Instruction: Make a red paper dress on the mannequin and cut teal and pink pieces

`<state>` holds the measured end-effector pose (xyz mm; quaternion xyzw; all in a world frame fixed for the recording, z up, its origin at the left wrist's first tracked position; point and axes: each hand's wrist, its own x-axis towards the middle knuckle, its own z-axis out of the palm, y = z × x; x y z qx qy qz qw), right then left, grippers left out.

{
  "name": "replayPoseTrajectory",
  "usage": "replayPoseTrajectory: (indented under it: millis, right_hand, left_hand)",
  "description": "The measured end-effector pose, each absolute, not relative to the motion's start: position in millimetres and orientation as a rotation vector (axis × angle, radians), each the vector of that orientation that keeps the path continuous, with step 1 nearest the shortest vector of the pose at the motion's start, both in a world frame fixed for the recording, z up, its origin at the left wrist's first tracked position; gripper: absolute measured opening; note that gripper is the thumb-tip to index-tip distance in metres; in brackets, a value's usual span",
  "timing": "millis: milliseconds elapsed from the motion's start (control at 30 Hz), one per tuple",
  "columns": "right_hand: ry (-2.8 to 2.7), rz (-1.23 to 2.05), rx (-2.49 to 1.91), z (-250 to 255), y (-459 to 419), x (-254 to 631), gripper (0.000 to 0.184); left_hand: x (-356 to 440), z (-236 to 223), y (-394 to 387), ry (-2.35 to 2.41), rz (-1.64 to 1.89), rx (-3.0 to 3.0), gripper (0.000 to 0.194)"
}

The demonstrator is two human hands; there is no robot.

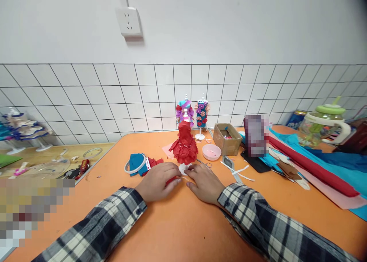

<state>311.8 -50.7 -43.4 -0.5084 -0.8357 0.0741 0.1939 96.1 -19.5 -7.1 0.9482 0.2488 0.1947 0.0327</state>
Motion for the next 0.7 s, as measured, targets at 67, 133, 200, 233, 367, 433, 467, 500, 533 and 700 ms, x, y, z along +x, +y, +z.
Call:
replayPoseTrajectory:
  millis: [67, 133, 200, 233, 367, 433, 467, 500, 533, 700]
  right_hand:
    - [-2.346, 0.212, -1.411, -44, -51, 310, 0.045]
    - [-2.309, 0.224, -1.392, -45, -50, 309, 0.046]
    - [-2.212, 0.243, -1.368, -45, -49, 310, 0.038]
    - [-2.145, 0.265, -1.352, -44, -49, 310, 0.035]
    - [-1.937, 0.456, -1.216, -39, -56, 309, 0.025]
    - [-1.971, 0.466, -1.119, -37, -62, 308, 0.029]
    - [-2.017, 0.429, -1.08, -36, -65, 307, 0.031]
    - [-2.069, 0.376, -1.054, -36, -67, 307, 0.029]
    - [-2.12, 0.325, -1.042, -36, -68, 306, 0.025]
    - [-2.204, 0.218, -1.102, -39, -64, 309, 0.021]
  left_hand:
    - [97, -5, -29, 0.787, 0.629, 2.899, 0.02]
    - [97, -5, -37, 0.846, 0.648, 2.861, 0.021]
    - [97, -6, -44, 0.948, 0.667, 2.793, 0.021]
    - [98, -7, -47, 1.005, 0.675, 2.747, 0.02]
    - [101, -15, -53, 1.134, 0.706, 2.533, 0.021]
    - [102, -20, -53, 1.135, 0.737, 2.425, 0.024]
    - [103, -23, -52, 1.129, 0.75, 2.375, 0.025]
    - [104, -25, -52, 1.122, 0.76, 2.332, 0.026]
    - [104, -27, -51, 1.115, 0.767, 2.295, 0.027]
    - [104, -30, -49, 1.1, 0.739, 2.259, 0.033]
